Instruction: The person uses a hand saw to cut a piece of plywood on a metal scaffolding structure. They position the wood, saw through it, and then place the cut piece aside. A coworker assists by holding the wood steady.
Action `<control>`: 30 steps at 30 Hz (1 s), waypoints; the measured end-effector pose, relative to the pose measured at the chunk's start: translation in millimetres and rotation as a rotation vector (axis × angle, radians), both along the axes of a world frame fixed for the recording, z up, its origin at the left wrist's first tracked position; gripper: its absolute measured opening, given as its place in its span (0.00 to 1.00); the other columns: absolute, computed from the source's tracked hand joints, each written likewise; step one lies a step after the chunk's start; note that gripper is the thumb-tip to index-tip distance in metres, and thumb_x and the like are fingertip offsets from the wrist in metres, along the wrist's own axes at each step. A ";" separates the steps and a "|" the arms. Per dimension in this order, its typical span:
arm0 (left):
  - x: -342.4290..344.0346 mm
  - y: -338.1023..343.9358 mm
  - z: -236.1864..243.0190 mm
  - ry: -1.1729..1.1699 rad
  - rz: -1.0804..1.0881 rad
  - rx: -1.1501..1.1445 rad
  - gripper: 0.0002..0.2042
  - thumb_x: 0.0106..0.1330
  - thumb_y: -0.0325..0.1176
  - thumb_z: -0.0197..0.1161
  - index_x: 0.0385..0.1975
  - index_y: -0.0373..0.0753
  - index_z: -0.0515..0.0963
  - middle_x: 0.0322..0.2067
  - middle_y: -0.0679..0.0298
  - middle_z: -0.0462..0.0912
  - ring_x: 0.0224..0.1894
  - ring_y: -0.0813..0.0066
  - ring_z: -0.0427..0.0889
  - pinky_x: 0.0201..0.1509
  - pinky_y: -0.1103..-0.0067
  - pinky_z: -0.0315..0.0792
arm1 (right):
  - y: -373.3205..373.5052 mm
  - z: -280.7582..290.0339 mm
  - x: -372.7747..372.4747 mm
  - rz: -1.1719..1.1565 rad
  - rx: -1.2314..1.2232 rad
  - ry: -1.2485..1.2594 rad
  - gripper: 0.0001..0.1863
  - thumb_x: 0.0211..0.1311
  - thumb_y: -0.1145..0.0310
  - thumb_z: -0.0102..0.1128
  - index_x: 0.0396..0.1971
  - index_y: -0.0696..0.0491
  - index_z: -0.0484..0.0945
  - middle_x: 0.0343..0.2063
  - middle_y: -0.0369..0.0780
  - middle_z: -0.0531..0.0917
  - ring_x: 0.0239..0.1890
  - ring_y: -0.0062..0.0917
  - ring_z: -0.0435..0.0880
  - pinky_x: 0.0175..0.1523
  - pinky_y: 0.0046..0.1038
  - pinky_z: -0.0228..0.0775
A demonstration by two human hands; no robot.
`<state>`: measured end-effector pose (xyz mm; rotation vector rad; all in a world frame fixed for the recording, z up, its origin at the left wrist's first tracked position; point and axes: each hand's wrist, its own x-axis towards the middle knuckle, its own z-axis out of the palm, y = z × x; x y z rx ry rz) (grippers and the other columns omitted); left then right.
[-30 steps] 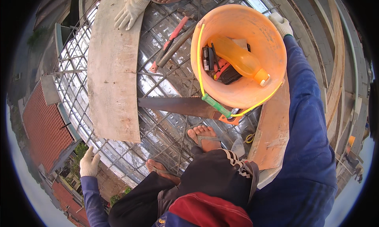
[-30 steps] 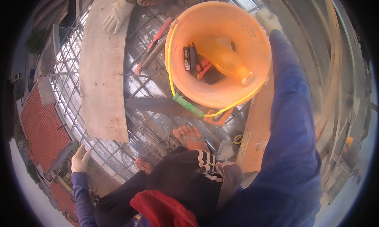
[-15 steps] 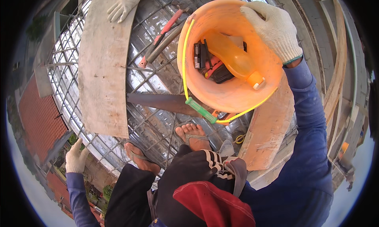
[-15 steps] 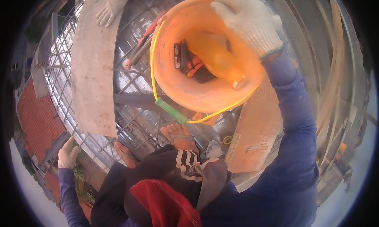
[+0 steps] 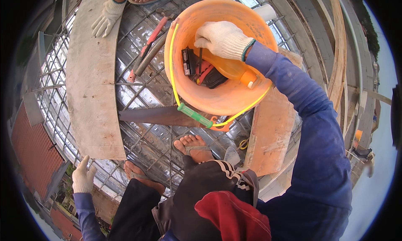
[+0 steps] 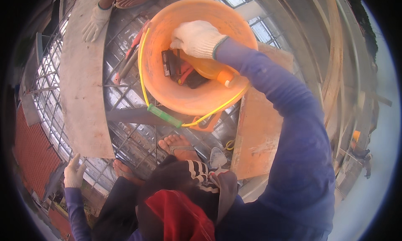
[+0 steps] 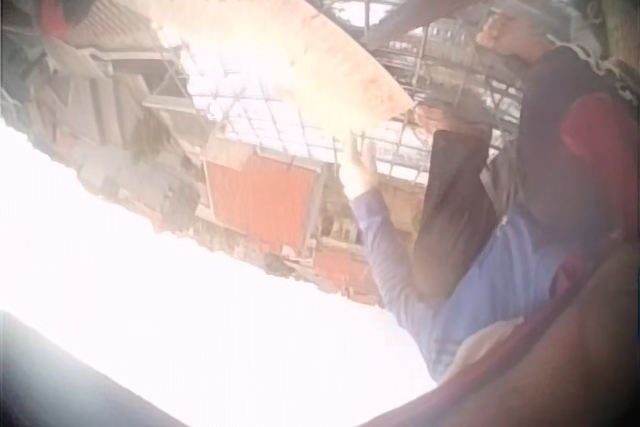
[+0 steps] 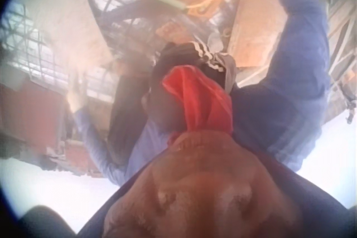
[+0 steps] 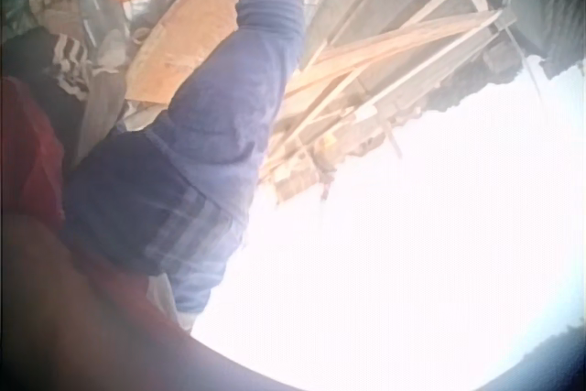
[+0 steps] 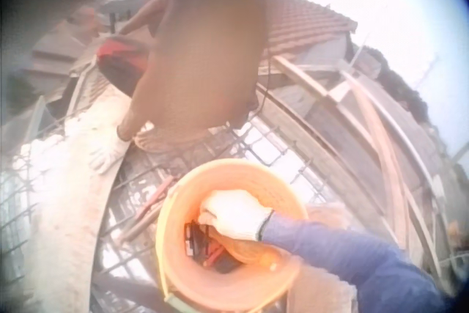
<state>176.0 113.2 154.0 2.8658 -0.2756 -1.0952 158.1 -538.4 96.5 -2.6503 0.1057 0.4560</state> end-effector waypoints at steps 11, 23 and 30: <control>-41.1 87.3 -45.2 0.165 0.180 0.085 0.32 0.68 0.40 0.70 0.71 0.35 0.77 0.58 0.43 0.88 0.54 0.55 0.92 0.61 0.67 0.82 | -90.7 37.8 -107.7 -0.568 1.354 -0.417 0.17 0.85 0.54 0.57 0.53 0.54 0.80 0.43 0.40 0.88 0.43 0.27 0.90 0.67 0.46 0.85; -22.6 37.4 -40.4 0.103 0.154 -0.036 0.31 0.70 0.36 0.70 0.73 0.36 0.75 0.66 0.49 0.85 0.59 0.56 0.90 0.64 0.67 0.81 | -29.5 93.5 -111.8 -0.917 1.303 -0.128 0.26 0.87 0.45 0.48 0.61 0.55 0.76 0.35 0.32 0.81 0.25 0.10 0.76 0.31 0.19 0.84; -29.2 46.0 -38.4 0.032 0.175 -0.096 0.31 0.70 0.40 0.71 0.72 0.36 0.77 0.63 0.47 0.86 0.55 0.53 0.91 0.62 0.67 0.82 | -37.2 91.2 -132.6 -0.745 -0.347 -0.366 0.30 0.74 0.51 0.67 0.62 0.61 0.82 0.39 0.37 0.89 0.34 0.13 0.81 0.38 0.23 0.72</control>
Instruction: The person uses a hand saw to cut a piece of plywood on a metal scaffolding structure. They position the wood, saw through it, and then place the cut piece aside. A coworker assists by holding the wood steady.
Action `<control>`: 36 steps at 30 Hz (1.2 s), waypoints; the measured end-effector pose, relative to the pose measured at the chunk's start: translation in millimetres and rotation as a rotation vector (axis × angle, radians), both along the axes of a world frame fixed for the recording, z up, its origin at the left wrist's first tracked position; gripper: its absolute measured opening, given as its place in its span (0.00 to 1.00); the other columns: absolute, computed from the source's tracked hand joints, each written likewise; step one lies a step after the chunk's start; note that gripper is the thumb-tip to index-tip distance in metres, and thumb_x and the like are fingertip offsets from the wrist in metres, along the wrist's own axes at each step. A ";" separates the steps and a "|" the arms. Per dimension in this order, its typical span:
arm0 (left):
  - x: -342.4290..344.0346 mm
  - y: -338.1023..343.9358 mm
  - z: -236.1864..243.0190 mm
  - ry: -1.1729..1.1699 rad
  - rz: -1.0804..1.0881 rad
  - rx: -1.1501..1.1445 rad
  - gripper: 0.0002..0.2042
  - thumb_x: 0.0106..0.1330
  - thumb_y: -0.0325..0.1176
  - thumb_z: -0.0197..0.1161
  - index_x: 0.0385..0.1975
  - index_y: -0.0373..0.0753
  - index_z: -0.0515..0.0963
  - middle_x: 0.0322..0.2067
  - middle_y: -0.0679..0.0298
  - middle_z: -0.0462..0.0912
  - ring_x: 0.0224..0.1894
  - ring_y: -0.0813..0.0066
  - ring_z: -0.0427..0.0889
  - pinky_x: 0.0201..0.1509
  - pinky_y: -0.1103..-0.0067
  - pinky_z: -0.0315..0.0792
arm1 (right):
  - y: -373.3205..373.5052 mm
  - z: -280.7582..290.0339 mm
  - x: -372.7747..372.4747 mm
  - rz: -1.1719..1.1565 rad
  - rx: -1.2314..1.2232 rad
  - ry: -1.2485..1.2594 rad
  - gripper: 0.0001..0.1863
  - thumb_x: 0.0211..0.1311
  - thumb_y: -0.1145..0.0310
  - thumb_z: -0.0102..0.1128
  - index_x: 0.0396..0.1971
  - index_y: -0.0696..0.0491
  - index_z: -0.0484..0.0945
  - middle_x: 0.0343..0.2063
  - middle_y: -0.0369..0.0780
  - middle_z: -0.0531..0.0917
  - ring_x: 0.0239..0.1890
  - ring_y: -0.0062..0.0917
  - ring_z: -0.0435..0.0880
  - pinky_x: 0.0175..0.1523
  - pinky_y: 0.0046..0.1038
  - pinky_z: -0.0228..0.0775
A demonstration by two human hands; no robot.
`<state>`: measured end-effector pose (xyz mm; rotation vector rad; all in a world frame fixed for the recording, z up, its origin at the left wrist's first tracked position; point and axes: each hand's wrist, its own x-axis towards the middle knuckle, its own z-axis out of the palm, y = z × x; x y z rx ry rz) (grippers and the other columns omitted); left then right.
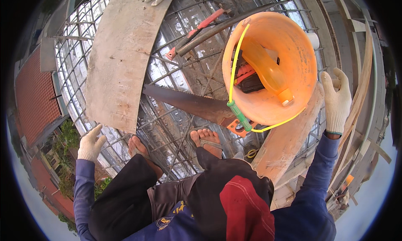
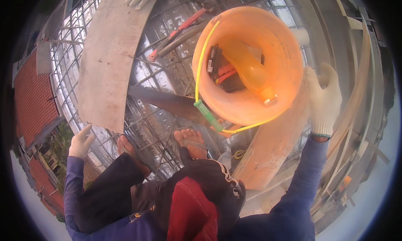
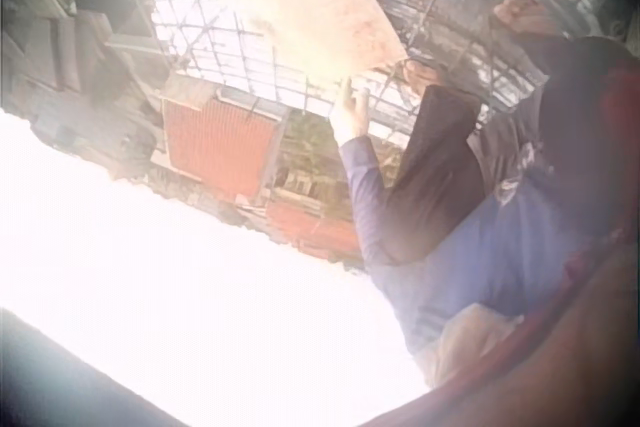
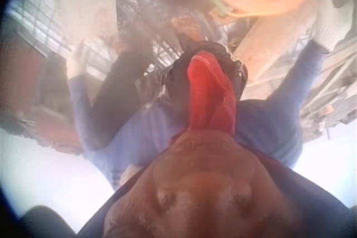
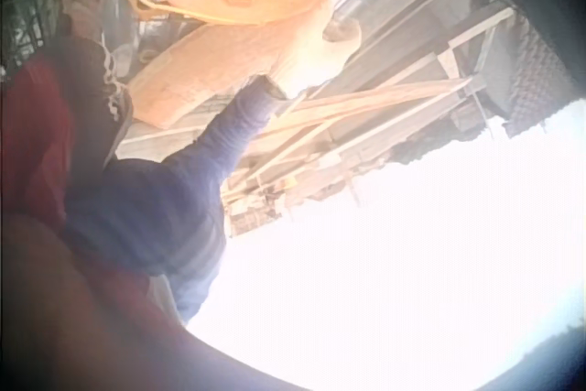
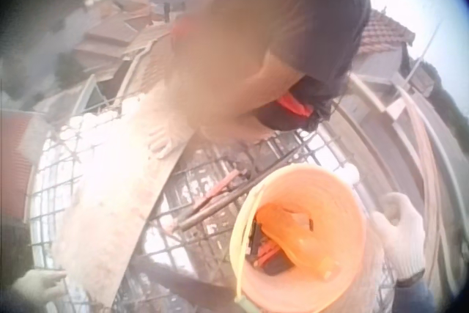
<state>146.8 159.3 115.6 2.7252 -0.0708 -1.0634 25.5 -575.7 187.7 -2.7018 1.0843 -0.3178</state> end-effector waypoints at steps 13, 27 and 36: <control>-9.4 81.6 9.3 -0.042 0.251 0.042 0.30 0.75 0.38 0.65 0.76 0.35 0.73 0.66 0.43 0.83 0.68 0.56 0.83 0.70 0.65 0.75 | -98.0 -62.4 -50.2 -0.221 0.924 -0.143 0.26 0.77 0.60 0.67 0.63 0.66 0.81 0.52 0.43 0.89 0.48 0.22 0.89 0.52 0.24 0.81; -117.3 78.9 15.2 -0.048 0.536 -0.040 0.29 0.77 0.46 0.67 0.74 0.41 0.76 0.59 0.50 0.88 0.60 0.66 0.88 0.66 0.72 0.78 | 27.5 61.4 12.9 0.018 0.439 0.110 0.27 0.82 0.52 0.54 0.68 0.57 0.79 0.53 0.39 0.88 0.45 0.19 0.81 0.50 0.24 0.71; -446.3 84.6 -25.2 -0.013 0.914 0.220 0.25 0.75 0.54 0.61 0.66 0.48 0.84 0.61 0.58 0.88 0.64 0.55 0.85 0.71 0.67 0.74 | 256.7 0.2 159.6 0.784 0.827 0.707 0.27 0.87 0.53 0.50 0.70 0.59 0.74 0.30 0.30 0.78 0.17 0.08 0.63 0.23 0.14 0.56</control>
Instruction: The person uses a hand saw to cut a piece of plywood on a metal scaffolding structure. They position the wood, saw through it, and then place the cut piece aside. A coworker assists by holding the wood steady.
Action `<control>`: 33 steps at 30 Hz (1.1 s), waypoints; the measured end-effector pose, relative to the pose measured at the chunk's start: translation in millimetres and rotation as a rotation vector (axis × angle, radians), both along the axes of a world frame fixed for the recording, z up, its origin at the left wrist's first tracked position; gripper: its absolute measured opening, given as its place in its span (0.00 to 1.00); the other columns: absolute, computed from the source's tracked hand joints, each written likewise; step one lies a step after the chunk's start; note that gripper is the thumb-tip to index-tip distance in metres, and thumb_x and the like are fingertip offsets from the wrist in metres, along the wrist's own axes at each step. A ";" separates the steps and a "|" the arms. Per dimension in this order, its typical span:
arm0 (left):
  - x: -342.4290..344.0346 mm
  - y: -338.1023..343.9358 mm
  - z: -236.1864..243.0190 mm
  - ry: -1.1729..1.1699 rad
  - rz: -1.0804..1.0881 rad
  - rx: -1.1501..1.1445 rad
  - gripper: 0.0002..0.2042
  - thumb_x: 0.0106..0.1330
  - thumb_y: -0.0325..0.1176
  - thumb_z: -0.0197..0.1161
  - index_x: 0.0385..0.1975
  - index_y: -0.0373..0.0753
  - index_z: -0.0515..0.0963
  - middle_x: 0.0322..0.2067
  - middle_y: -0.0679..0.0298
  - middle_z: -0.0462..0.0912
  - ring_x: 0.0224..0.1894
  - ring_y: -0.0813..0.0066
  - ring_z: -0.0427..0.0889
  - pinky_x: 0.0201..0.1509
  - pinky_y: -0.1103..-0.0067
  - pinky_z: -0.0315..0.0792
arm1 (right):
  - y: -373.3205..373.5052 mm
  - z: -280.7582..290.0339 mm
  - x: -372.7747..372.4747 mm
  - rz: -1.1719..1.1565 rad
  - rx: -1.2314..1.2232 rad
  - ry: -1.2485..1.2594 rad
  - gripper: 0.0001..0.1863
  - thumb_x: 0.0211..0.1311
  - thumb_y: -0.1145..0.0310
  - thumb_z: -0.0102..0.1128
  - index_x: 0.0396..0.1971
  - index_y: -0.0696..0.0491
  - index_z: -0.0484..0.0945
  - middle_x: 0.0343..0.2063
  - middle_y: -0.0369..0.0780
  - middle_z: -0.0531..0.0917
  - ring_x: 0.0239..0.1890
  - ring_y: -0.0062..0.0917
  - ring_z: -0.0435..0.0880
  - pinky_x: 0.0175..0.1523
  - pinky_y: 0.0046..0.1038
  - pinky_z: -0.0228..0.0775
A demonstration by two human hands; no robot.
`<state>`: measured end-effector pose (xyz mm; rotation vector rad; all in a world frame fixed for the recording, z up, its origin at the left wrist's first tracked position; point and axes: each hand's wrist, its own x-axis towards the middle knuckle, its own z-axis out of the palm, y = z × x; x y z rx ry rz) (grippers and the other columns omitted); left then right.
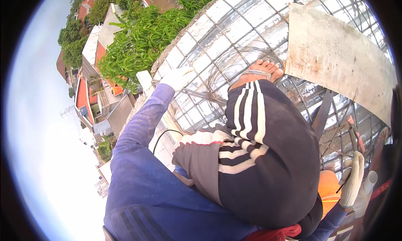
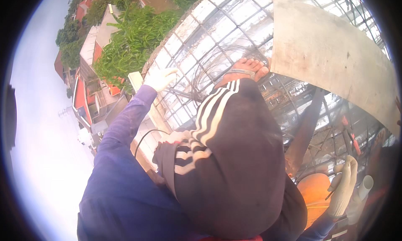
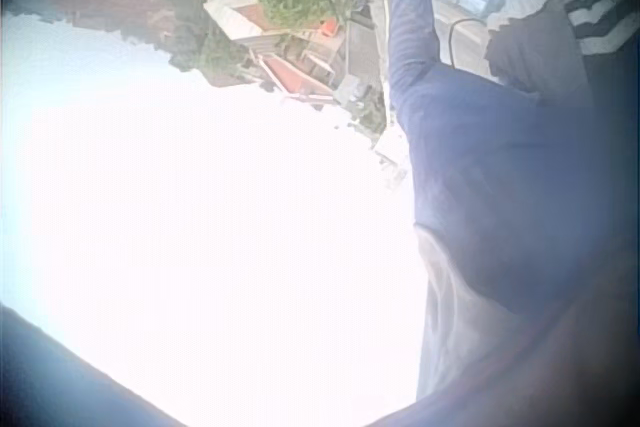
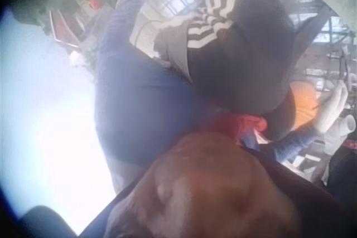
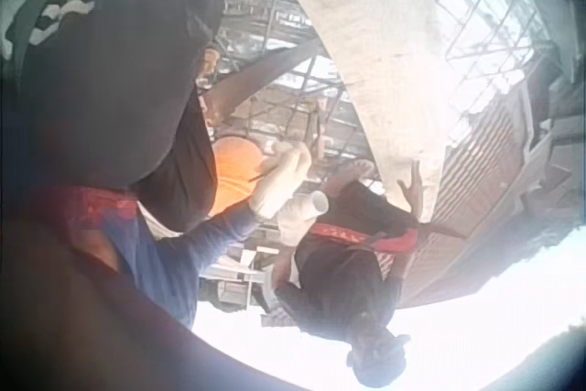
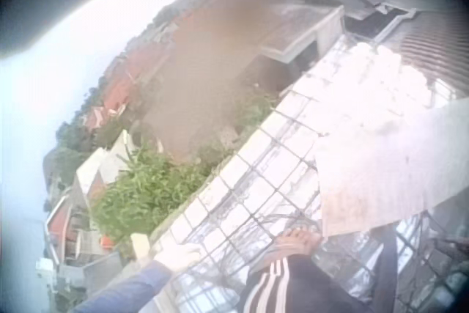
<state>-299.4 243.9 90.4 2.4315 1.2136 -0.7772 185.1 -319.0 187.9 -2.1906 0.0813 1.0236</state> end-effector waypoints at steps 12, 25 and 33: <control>48.7 -118.4 -98.9 0.073 0.089 -0.240 0.27 0.80 0.52 0.51 0.66 0.39 0.79 0.62 0.48 0.83 0.69 0.50 0.78 0.74 0.61 0.68 | 104.6 -38.2 37.7 0.280 0.164 -0.185 0.20 0.82 0.67 0.52 0.65 0.57 0.82 0.35 0.35 0.86 0.32 0.14 0.79 0.40 0.21 0.74; 354.5 -5.9 -31.5 -0.094 -0.324 -0.394 0.25 0.81 0.47 0.58 0.64 0.31 0.81 0.58 0.49 0.89 0.62 0.59 0.87 0.68 0.65 0.75 | -10.4 -62.0 -88.5 -0.459 0.414 0.267 0.14 0.84 0.67 0.58 0.61 0.55 0.76 0.54 0.39 0.87 0.45 0.16 0.83 0.55 0.29 0.84; 511.3 -66.5 -12.5 -0.429 -0.864 -0.245 0.24 0.72 0.47 0.70 0.61 0.38 0.84 0.58 0.51 0.88 0.59 0.53 0.89 0.64 0.65 0.80 | 4.8 -60.0 -96.5 -0.427 0.074 -0.448 0.18 0.76 0.69 0.66 0.62 0.54 0.81 0.50 0.47 0.91 0.52 0.25 0.92 0.57 0.30 0.82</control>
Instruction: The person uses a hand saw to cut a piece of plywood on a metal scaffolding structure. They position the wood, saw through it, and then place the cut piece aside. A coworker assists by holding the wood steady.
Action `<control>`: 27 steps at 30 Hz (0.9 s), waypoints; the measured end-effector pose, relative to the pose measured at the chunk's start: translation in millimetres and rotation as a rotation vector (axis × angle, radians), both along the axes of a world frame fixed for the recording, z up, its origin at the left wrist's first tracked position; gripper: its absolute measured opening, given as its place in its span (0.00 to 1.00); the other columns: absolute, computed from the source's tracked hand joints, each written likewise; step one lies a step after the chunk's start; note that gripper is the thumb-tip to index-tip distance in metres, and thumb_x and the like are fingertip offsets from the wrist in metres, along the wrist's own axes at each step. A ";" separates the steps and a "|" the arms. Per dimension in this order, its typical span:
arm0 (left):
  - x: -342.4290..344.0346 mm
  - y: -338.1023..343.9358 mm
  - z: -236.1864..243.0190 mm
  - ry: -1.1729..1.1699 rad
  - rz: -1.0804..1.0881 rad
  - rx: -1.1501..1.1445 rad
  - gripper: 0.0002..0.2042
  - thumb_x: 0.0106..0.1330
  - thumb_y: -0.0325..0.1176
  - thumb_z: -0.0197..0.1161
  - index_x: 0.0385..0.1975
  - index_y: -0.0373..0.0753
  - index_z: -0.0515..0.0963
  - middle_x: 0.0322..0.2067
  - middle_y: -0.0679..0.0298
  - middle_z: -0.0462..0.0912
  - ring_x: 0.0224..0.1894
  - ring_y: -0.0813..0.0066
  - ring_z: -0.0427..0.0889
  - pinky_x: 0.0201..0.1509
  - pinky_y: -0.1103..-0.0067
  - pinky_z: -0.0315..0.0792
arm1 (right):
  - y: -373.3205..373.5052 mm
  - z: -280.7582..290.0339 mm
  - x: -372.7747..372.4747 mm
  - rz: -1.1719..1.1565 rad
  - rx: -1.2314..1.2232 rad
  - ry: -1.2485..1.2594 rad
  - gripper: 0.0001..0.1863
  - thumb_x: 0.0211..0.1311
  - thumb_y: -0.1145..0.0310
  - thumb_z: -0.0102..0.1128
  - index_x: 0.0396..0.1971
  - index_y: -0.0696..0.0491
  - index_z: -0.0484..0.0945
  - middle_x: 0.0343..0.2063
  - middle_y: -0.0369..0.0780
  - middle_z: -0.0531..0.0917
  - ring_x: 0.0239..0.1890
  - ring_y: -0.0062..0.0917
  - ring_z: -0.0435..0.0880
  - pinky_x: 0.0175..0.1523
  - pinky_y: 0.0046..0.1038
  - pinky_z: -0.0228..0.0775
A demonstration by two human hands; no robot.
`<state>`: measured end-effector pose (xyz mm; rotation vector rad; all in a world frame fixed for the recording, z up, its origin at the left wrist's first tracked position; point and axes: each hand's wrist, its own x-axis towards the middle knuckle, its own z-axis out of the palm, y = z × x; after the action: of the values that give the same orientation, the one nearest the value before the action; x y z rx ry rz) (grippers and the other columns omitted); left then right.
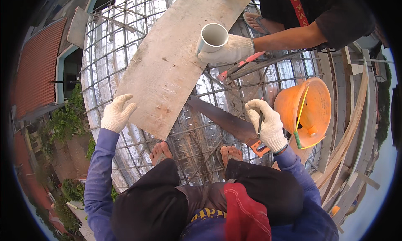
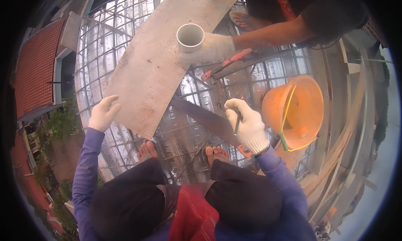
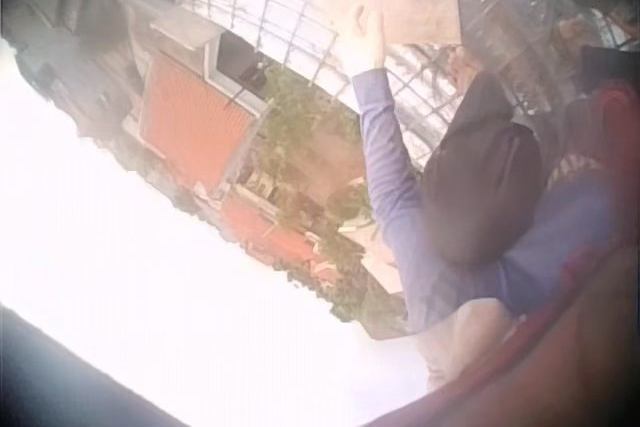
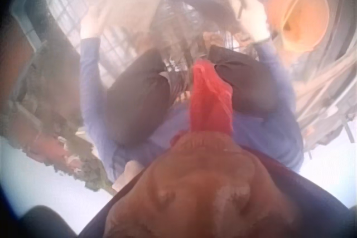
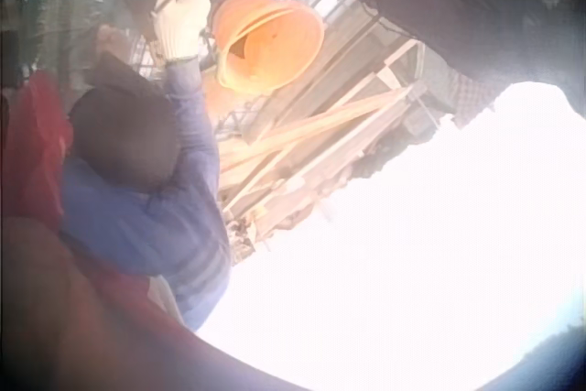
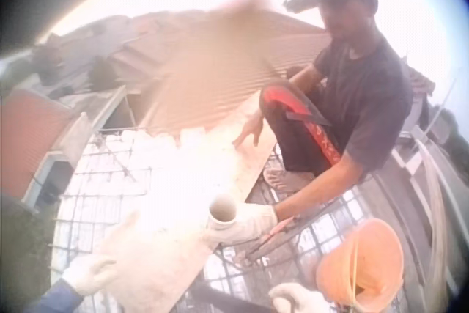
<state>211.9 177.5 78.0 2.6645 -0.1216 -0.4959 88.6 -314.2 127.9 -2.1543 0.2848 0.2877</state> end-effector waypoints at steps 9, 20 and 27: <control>24.8 114.4 -109.8 -0.147 0.576 -0.436 0.22 0.76 0.47 0.64 0.60 0.39 0.86 0.48 0.57 0.93 0.53 0.66 0.90 0.60 0.71 0.80 | 85.6 47.7 214.5 0.270 -0.694 -0.230 0.57 0.53 0.53 0.88 0.80 0.45 0.62 0.58 0.49 0.88 0.58 0.41 0.90 0.62 0.40 0.82; -4.4 130.3 -178.9 -0.089 1.182 -1.197 0.18 0.81 0.45 0.65 0.56 0.37 0.88 0.48 0.62 0.92 0.43 0.74 0.88 0.50 0.75 0.81 | 234.2 50.6 234.4 0.672 -0.499 -0.288 0.39 0.54 0.57 0.84 0.65 0.50 0.76 0.51 0.47 0.89 0.55 0.41 0.90 0.59 0.40 0.83; -14.0 99.2 -193.9 -0.415 1.134 -1.062 0.21 0.84 0.47 0.61 0.50 0.32 0.89 0.43 0.60 0.93 0.44 0.74 0.89 0.54 0.75 0.81 | 351.7 15.9 246.8 0.844 -0.506 -0.443 0.39 0.52 0.56 0.86 0.64 0.44 0.77 0.50 0.43 0.90 0.52 0.38 0.92 0.57 0.40 0.86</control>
<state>197.8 276.7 -115.9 1.3886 0.7448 0.4101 335.5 37.5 143.8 -2.6610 -0.9161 0.2057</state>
